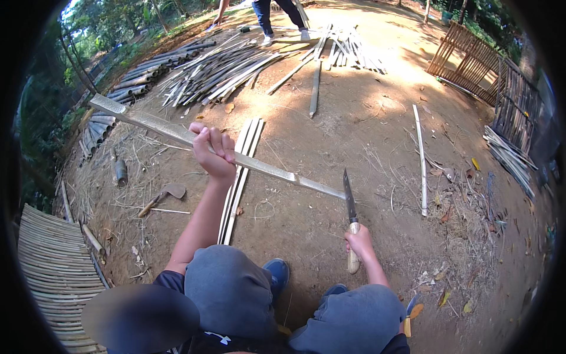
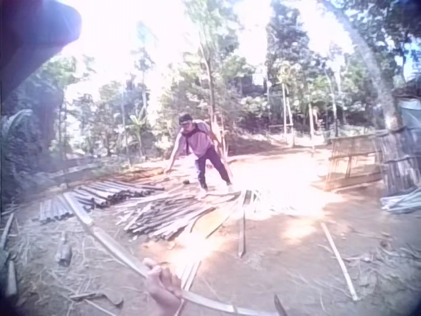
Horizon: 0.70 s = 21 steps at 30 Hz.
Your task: The person shaves and splits a long bamboo strip with a knife while sitting on the ground.
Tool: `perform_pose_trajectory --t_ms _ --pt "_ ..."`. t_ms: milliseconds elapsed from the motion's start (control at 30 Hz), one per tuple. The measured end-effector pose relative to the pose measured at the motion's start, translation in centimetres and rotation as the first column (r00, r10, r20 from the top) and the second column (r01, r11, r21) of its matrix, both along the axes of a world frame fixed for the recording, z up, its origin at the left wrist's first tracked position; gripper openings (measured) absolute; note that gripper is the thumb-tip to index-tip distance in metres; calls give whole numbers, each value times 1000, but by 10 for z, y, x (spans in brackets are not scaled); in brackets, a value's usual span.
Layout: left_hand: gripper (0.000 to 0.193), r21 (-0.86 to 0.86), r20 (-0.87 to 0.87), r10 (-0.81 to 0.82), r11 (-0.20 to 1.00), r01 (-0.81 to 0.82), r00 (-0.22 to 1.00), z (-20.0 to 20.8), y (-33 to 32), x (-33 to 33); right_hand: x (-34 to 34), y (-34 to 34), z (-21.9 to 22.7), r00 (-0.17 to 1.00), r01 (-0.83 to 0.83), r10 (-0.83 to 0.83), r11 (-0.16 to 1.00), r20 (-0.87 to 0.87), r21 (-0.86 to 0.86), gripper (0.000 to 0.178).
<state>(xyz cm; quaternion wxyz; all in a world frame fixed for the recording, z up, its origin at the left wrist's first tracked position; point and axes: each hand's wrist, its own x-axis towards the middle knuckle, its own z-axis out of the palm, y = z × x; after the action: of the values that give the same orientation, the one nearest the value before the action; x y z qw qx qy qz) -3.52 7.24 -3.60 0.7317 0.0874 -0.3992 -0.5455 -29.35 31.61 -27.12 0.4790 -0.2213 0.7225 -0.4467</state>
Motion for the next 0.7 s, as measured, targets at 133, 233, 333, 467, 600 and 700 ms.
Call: perform_pose_trajectory --t_ms 133,233,333,467,600,700 --pt "12 -2 2 -22 1000 22 1000 3 2 -1 21 -5 42 960 -153 132 986 -246 -68 18" --pt "12 6 7 -33 999 33 999 6 4 -4 29 -11 50 865 -270 203 959 -460 -85 25" --pt "12 19 10 -10 1000 10 1000 4 6 -4 33 -12 15 740 -288 166 954 -652 -84 27" --pt "12 30 -9 3 1000 -3 1000 4 4 -3 7 -4 -10 811 -161 161 986 -563 50 20" --pt "11 -10 0 0 1000 0 1000 4 3 5 20 -6 13 855 -201 176 980 -488 0 19" --pt "10 -4 33 19 1000 -19 999 4 4 8 43 -8 51 832 -254 224 967 -507 11 21"
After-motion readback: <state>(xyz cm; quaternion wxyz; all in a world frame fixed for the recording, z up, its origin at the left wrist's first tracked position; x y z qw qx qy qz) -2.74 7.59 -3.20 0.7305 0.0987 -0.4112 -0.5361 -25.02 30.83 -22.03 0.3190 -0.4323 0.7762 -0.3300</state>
